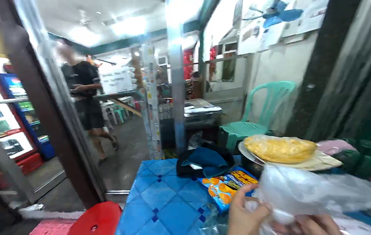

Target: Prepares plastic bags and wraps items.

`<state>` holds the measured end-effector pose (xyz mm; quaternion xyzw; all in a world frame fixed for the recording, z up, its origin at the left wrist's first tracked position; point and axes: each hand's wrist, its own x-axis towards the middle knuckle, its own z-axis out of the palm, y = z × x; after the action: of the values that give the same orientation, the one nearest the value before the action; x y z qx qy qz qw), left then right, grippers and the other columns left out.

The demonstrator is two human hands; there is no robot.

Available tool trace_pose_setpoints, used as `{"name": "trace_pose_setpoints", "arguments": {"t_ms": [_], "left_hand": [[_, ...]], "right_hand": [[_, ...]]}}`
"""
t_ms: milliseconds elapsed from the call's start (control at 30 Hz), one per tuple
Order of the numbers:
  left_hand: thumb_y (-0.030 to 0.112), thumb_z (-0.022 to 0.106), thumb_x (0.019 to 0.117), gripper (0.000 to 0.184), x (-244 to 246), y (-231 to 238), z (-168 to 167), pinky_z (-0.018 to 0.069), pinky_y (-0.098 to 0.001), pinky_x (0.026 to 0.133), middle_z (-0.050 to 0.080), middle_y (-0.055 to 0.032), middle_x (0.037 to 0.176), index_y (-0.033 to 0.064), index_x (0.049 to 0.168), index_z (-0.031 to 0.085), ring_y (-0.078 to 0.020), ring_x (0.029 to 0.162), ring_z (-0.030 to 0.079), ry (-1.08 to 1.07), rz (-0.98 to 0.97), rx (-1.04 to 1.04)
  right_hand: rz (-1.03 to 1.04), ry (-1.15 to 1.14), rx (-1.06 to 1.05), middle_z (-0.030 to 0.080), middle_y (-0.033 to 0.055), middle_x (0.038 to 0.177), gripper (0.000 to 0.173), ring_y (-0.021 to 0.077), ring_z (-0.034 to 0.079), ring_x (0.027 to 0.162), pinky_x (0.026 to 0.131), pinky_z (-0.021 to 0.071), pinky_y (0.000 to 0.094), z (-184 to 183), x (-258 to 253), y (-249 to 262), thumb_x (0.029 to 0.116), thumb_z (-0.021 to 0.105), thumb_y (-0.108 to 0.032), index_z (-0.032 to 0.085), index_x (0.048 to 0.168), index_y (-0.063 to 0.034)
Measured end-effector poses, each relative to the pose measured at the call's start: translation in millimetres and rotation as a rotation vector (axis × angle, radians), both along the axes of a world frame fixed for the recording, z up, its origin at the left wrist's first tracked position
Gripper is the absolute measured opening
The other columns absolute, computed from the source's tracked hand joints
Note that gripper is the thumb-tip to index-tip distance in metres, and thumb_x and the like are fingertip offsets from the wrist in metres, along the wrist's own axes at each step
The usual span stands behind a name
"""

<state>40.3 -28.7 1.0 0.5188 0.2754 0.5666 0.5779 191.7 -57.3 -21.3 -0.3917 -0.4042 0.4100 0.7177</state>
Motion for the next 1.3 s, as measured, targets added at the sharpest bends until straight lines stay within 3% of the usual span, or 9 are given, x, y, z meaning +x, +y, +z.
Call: {"name": "trace_pose_setpoints", "arguments": {"t_ms": [67,233,367,500,600,700,933,1100,1300], "left_hand": [[0.005,0.069,0.0932,0.064,-5,-7,14,0.0633,-0.0402,0.059,0.067,-0.0202,0.106,0.007,0.151,0.043,-0.0255,0.068,0.07,0.008,-0.064,-0.093],[0.027,0.082,0.085,0.079,-18,8,23,0.0527,-0.0305,0.045,0.067,-0.009,0.091,0.0183,0.153,0.043,-0.0164,0.054,0.06,0.386,-0.003,0.028],[0.042,0.084,0.0819,0.073,-19,28,24,0.0551,-0.0302,0.056,0.065,-0.0053,0.098,0.0209,0.145,0.055,-0.0132,0.068,0.063,0.665,0.08,0.183],[0.05,0.084,0.0789,0.072,-25,36,11,0.0553,-0.0366,0.087,0.066,-0.0047,0.109,0.015,0.137,0.061,-0.0156,0.098,0.064,0.758,0.103,0.232],[0.054,0.086,0.0735,0.084,-30,38,22,0.0478,-0.0459,0.107,0.057,-0.0067,0.14,0.0206,0.144,0.056,-0.021,0.128,0.055,0.78,0.062,0.24],[0.052,0.086,0.074,0.088,-23,37,41,0.0523,-0.0459,0.103,0.049,0.0014,0.151,0.0322,0.151,0.048,-0.0158,0.13,0.055,0.613,0.09,0.31],[0.053,0.086,0.074,0.076,-10,50,20,0.0574,-0.0383,0.097,0.072,-0.0004,0.115,0.0149,0.135,0.06,-0.0103,0.108,0.068,0.666,0.006,0.292],[0.057,0.083,0.0753,0.085,-17,43,12,0.0523,-0.0416,0.103,0.055,-0.006,0.142,0.0153,0.143,0.054,-0.0161,0.125,0.058,0.672,0.099,0.265],[0.012,0.053,0.0889,0.058,-36,-1,47,0.0528,-0.0353,0.087,0.052,-0.0137,0.135,0.0091,0.146,0.045,-0.019,0.108,0.059,0.065,0.274,0.189]], "right_hand": [[-0.084,-0.032,-0.063,0.063,-0.0019,0.088,0.021,0.0095,0.062,0.07,0.063,0.0564,0.0305,13,-5,-2,0.0979,0.05,-0.012,0.053,0.118,-0.0069],[-0.181,-0.276,0.109,0.054,0.0108,0.141,0.073,0.0145,0.055,0.128,0.105,0.0495,0.0341,20,5,12,0.0902,0.061,-0.029,0.034,0.152,-0.0007],[-0.106,-0.439,0.08,0.06,0.0094,0.136,0.063,0.0096,0.059,0.123,0.107,0.0503,0.0311,18,-2,23,0.0999,0.059,-0.04,0.043,0.148,-0.0012],[-0.128,-0.595,0.099,0.049,0.016,0.15,0.099,0.0164,0.051,0.136,0.115,0.0435,0.0389,-20,-2,33,0.0937,0.045,-0.075,0.029,0.158,-0.0024],[-0.104,-0.594,0.146,0.05,0.0182,0.147,0.099,0.0166,0.053,0.134,0.114,0.0456,0.037,-30,1,30,0.0947,0.047,-0.073,0.028,0.156,0.0023],[-0.068,-0.604,0.166,0.051,0.0165,0.145,0.094,0.0151,0.055,0.131,0.111,0.0482,0.0347,-29,3,24,0.0962,0.049,-0.069,0.03,0.155,0.0015],[-0.332,-0.535,0.203,0.056,0.0179,0.136,0.084,0.0196,0.063,0.119,0.097,0.0579,0.0351,-32,-16,8,0.0879,0.076,-0.042,0.037,0.145,0.0052],[-0.32,-0.626,0.213,0.059,0.0157,0.133,0.072,0.018,0.064,0.117,0.098,0.0579,0.0347,-42,-14,12,0.093,0.071,-0.044,0.046,0.14,0.0037],[-0.448,-0.668,0.259,0.054,0.021,0.141,0.052,0.0255,0.053,0.133,0.101,0.053,0.0404,-18,-2,-13,0.0948,0.069,-0.034,0.056,0.131,0.0011]]}}
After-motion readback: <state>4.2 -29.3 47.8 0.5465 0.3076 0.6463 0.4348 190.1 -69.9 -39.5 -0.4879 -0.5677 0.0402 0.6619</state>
